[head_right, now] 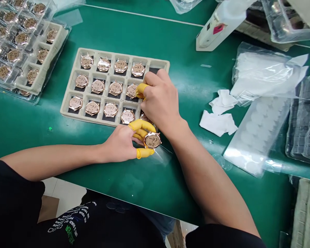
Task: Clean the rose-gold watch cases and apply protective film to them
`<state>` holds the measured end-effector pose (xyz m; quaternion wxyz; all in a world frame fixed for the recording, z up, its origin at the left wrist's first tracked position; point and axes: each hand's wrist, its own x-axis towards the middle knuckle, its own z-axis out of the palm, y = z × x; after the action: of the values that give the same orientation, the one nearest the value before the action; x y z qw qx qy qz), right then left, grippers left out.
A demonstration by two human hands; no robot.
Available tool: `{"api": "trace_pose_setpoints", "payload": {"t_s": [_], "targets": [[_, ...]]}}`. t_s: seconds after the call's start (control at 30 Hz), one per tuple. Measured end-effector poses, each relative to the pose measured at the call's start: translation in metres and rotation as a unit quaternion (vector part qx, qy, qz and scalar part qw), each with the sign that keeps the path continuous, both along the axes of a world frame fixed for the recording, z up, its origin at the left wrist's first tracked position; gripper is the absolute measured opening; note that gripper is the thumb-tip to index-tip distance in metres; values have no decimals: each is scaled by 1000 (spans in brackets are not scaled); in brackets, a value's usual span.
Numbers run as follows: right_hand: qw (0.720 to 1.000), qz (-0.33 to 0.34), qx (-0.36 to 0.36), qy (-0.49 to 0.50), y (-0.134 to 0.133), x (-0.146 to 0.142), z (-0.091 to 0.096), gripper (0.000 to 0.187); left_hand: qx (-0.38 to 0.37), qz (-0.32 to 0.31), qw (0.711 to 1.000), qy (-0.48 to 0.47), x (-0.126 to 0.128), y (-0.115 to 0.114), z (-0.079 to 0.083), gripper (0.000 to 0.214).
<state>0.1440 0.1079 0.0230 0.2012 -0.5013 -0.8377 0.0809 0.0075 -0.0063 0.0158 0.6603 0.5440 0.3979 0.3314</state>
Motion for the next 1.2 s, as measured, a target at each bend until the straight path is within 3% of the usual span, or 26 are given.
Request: {"api": "trace_pose_setpoints", "payload": {"t_s": [0.13,0.23,0.3,0.37,0.43,0.5,0.6,0.67,0.73,0.8,0.87,0.93,1.0,1.07,1.2], "targets": [[987,-48,10,154,-4,32,-3,12,5,9,1000,5,-2,2,0,50],[956,-109,-55,265,-27,76,-4,42,4,12,1000,3,-2,2,-1,52],[968,-127,-64,205,-50,102,-4,49,1,19,1000,8,-2,2,-2,53],[979,-161,21,123,-73,115,-3,37,-1,25,1000,15,-1,2,-2,54],[967,-197,63,151,-91,113,0,25,1,30,999,19,-1,2,-1,54],[945,-192,-49,260,-103,100,4,25,10,32,999,20,-2,2,-1,54],[879,-124,-274,369,-112,73,10,42,27,31,999,31,-5,2,-2,55],[845,-102,-326,412,-115,61,13,49,40,27,998,42,-7,2,-3,54],[830,-84,-331,441,-118,54,14,53,58,23,997,48,-8,3,-3,52],[838,-61,-329,432,-118,54,15,54,71,21,996,54,-9,3,-2,50],[873,-68,-284,391,-113,62,15,42,64,27,996,56,-8,3,1,50],[927,-127,-156,316,-103,80,13,26,46,36,996,60,-7,3,3,51],[959,-203,-4,197,-91,108,8,19,35,39,996,71,-7,3,4,53],[966,-241,54,82,-79,139,1,19,37,39,995,78,-7,3,3,54],[962,-266,56,19,-69,179,-8,6,38,35,996,72,-7,3,0,55]]}}
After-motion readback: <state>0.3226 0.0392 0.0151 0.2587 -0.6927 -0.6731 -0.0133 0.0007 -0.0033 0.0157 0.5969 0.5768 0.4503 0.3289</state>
